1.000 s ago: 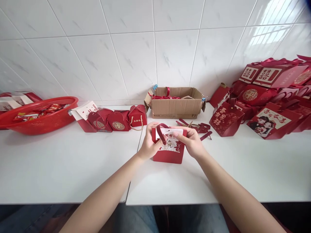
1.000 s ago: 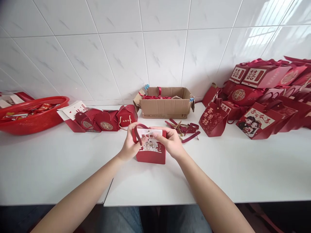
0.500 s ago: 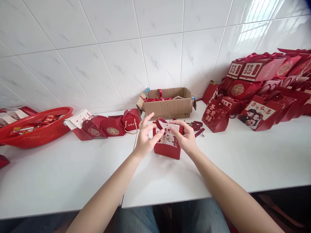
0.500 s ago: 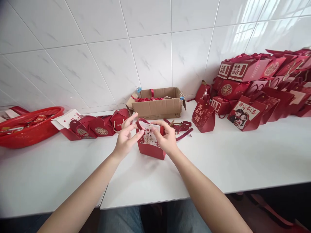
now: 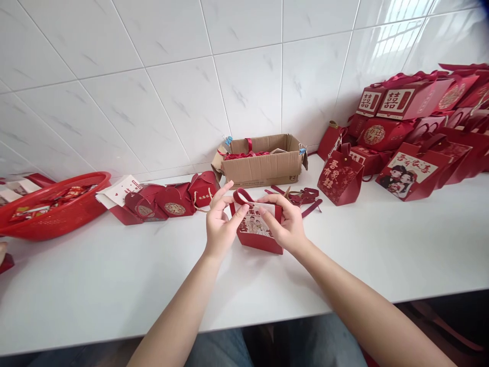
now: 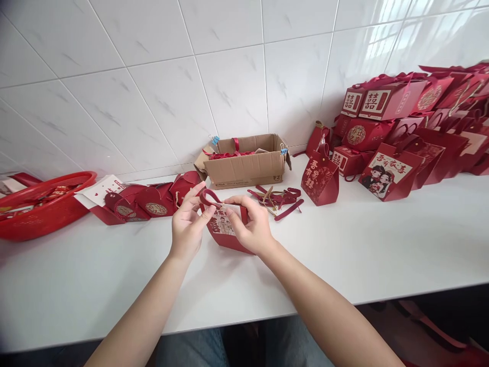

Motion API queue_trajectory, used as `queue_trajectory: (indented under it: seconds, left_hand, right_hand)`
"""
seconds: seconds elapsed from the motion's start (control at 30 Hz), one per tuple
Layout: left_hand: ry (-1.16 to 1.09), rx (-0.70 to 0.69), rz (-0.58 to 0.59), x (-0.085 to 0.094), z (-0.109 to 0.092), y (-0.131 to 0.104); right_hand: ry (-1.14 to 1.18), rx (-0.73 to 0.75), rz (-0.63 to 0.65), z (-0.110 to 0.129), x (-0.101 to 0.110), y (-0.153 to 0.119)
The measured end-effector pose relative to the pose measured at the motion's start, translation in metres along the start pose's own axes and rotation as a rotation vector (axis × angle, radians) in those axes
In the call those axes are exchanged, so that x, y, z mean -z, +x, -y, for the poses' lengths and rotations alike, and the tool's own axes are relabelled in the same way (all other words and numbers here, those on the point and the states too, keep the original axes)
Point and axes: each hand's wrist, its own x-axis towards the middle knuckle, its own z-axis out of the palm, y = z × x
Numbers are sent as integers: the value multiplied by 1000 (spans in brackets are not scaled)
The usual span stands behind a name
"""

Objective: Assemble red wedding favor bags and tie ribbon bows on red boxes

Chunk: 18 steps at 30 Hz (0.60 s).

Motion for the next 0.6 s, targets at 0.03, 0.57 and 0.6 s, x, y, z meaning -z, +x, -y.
queue_trajectory:
  seconds: [0.03, 0.57, 0.6]
  left_hand:
    - [-40, 12, 9, 1, 1, 0]
    - [-2, -98, 111, 6, 7, -1]
    - [4, -107, 102, 6, 7, -1]
  right_hand:
    - [6, 8, -4, 0, 0, 0]
    - [-55, 111, -17, 5, -6, -6]
    - [-65, 117, -19, 5, -6, -7]
